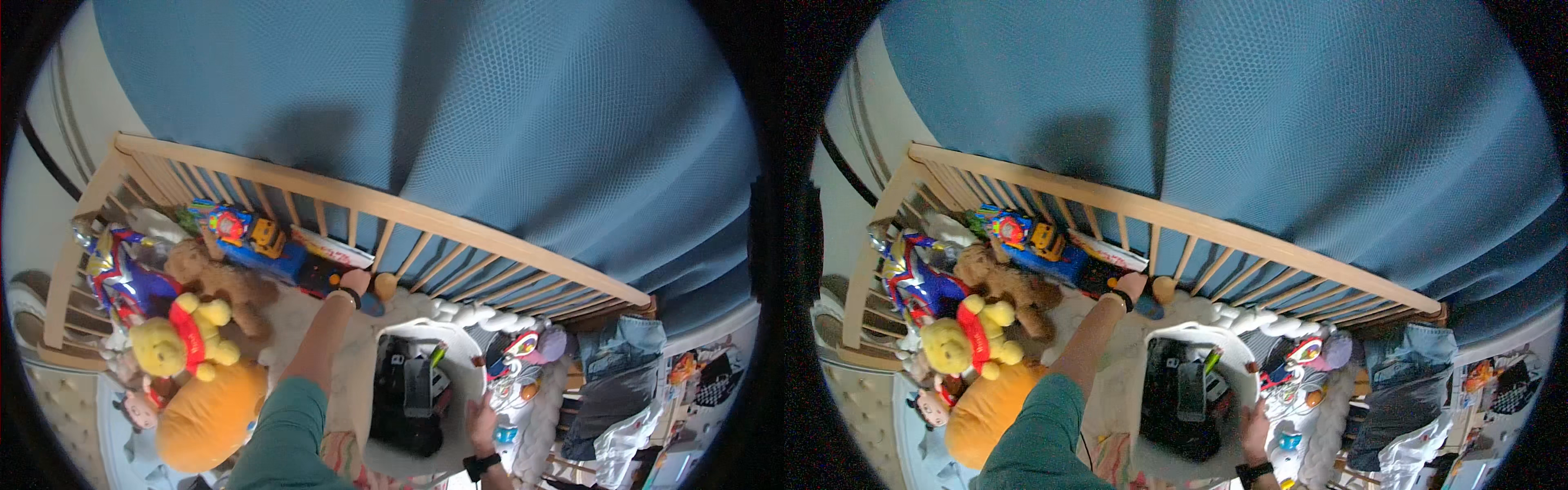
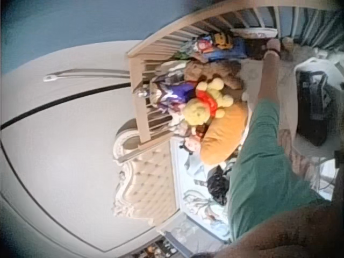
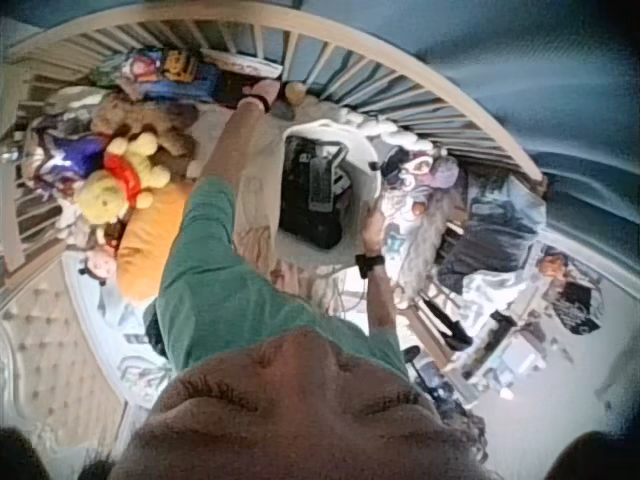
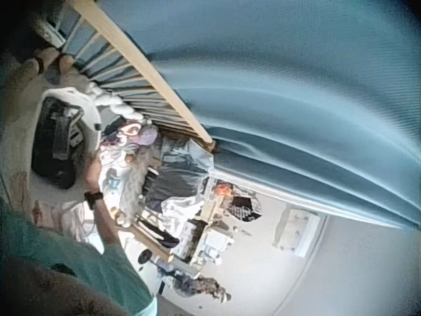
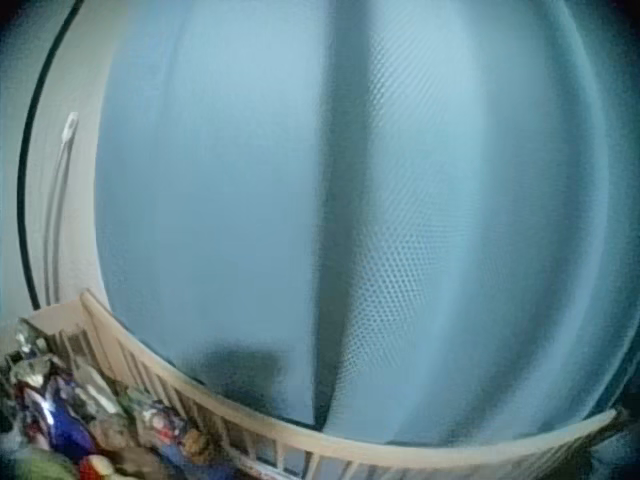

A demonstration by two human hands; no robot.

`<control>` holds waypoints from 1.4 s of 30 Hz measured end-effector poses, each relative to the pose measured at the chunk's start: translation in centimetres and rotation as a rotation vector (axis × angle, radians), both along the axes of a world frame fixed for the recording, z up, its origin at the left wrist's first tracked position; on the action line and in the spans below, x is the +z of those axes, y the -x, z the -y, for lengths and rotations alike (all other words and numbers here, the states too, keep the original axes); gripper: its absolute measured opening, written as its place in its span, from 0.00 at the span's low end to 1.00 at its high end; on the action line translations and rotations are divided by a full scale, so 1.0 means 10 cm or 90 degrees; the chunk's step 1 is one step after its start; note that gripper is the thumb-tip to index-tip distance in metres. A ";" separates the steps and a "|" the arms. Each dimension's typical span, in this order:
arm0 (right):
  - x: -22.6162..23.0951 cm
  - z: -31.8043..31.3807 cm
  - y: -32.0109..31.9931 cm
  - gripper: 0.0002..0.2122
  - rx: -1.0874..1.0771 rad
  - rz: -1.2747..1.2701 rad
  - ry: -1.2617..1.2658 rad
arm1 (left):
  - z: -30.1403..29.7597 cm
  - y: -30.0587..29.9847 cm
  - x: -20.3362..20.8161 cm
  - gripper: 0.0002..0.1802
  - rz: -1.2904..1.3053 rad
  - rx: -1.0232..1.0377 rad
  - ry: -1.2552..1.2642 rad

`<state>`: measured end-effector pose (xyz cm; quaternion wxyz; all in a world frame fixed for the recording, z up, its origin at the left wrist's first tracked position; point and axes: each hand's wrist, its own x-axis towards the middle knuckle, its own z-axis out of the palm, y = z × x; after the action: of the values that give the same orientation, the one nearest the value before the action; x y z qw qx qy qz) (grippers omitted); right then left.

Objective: The person picks up various toys and objects from a crib, including stuffed animals, toy vehicles, and small plastic items, and places them into a white plastic bin.

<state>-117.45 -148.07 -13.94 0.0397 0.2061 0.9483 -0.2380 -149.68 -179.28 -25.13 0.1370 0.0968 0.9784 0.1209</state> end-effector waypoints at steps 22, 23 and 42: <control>0.16 0.20 0.14 0.15 0.093 0.014 0.078 | 0.18 -0.04 -0.66 0.06 -0.075 -0.057 0.104; 0.16 0.14 0.11 0.15 0.056 0.048 0.047 | -0.04 -0.08 -0.34 0.03 -0.110 -0.150 0.066; 1.64 0.70 0.29 0.24 0.343 0.063 0.455 | -0.73 -2.57 2.64 0.18 0.368 -0.006 -0.604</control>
<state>-120.30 -155.04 2.45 0.2142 -0.0641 0.8232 -0.5219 -124.02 -172.01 1.29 0.3416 0.1149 0.7389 0.5693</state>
